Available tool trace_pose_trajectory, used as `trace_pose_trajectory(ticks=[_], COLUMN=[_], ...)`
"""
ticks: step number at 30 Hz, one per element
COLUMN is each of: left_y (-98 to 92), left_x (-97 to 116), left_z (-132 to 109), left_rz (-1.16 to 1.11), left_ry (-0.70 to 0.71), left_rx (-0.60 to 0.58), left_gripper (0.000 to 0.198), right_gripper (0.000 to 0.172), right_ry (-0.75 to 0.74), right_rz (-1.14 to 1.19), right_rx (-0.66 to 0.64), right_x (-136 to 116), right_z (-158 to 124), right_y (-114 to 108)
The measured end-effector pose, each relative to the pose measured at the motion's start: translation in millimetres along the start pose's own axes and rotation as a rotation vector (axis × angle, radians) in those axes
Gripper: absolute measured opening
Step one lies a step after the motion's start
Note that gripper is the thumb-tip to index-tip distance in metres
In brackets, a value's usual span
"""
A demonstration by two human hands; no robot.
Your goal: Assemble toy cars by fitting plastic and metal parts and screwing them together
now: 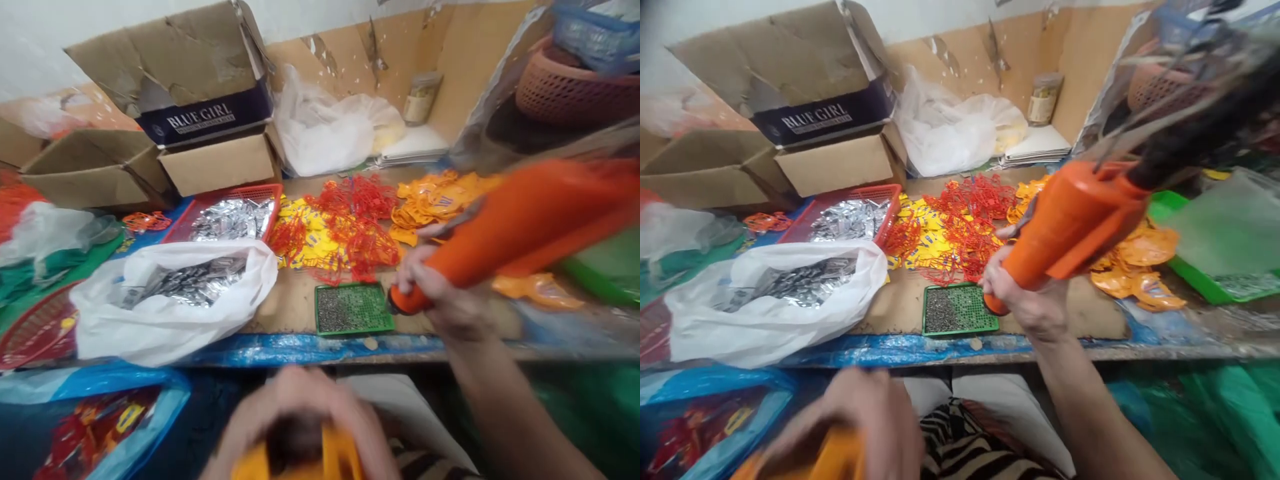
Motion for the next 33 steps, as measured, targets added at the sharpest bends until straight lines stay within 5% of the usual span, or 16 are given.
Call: trace_pose_trajectory(ticks=[3,8,14,24,33], left_y=[-5.0,-31.1,-36.5,-34.4,-40.8], left_x=[-1,-38,-72,-79,-81], left_z=[23,17,5,9,11], left_rz=[-0.080,-0.163,-0.373,-0.416,-0.396], left_ry=[0.073,0.157,0.117,0.081,0.119], left_rx=[-0.096,0.079,0.138,-0.055,-0.027], left_gripper=[0.072,0.060,0.063,0.069,0.075], right_gripper=[0.027,0.021,0.023,0.020,0.025], right_ry=[0.004,-0.003,0.041,0.008,0.038], right_rz=[0.004,0.034,0.001,0.007,-0.040], right_rx=[-0.019,-0.057,-0.037,-0.034,-0.025], right_x=[4,9,11,14,14], right_z=[0,-1,-2,-3,-2], right_y=[3,8,13,7,9])
Point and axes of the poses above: each hand's wrist, its own z-axis towards the middle knuckle, its own y-axis out of the palm, x = y × z, the point moved 6 cm from there along z, towards the middle knuckle, and after that the axes turned 13 degrees about -z, right-handed, at the moved point
